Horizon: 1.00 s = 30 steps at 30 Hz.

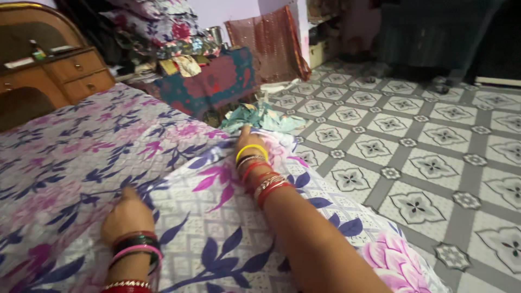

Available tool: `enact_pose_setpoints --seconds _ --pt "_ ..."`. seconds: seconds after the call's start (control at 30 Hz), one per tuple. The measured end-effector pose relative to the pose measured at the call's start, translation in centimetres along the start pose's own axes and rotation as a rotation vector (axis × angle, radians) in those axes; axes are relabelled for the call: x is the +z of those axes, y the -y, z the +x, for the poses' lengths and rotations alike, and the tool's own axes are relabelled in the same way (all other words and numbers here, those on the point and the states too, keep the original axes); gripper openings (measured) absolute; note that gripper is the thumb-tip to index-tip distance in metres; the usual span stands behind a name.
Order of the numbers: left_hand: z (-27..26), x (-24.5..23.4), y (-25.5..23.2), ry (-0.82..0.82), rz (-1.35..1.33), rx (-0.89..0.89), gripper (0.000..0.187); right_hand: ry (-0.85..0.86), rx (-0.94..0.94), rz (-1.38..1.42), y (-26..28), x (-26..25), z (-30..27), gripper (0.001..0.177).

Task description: The person smooths and adjusts a floral-patterned bedsheet on a wooden bed frame, repeatedly pulling and tucking the fabric along the edges and corners. The hands move across the surface to flatten wrinkles and align the sheet.

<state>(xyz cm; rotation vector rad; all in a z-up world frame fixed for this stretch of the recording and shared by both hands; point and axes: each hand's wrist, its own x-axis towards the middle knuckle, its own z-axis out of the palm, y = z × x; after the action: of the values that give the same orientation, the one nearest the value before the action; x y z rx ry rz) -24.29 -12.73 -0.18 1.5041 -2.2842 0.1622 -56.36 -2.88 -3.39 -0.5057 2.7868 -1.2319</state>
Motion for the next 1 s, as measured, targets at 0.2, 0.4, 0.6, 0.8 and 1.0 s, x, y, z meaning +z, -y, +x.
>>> enact_pose_setpoints --seconds 0.2,0.4,0.6,0.8,1.0 --pt "-0.1 4.8 2.3 -0.024 -0.051 -0.018 0.032 0.019 -0.276 -0.355 0.5 -3.5 -8.2 0.076" --pt "-2.9 0.8 0.0 -0.525 -0.101 0.365 0.044 0.093 -0.286 -0.384 -0.2 -4.8 -8.4 0.072" --pt "-6.6 -2.5 -8.0 0.165 -0.207 0.417 0.036 0.223 -0.370 -0.324 -1.1 -6.6 -8.0 0.077" --pt "-10.5 -4.4 -9.5 0.380 0.015 0.617 0.051 0.379 -0.836 -0.778 -7.2 -12.3 -10.9 0.067" --pt "-19.0 -8.1 -10.7 0.029 -0.196 0.857 0.047 0.429 -0.856 -0.653 -15.4 -14.9 -13.1 0.065"
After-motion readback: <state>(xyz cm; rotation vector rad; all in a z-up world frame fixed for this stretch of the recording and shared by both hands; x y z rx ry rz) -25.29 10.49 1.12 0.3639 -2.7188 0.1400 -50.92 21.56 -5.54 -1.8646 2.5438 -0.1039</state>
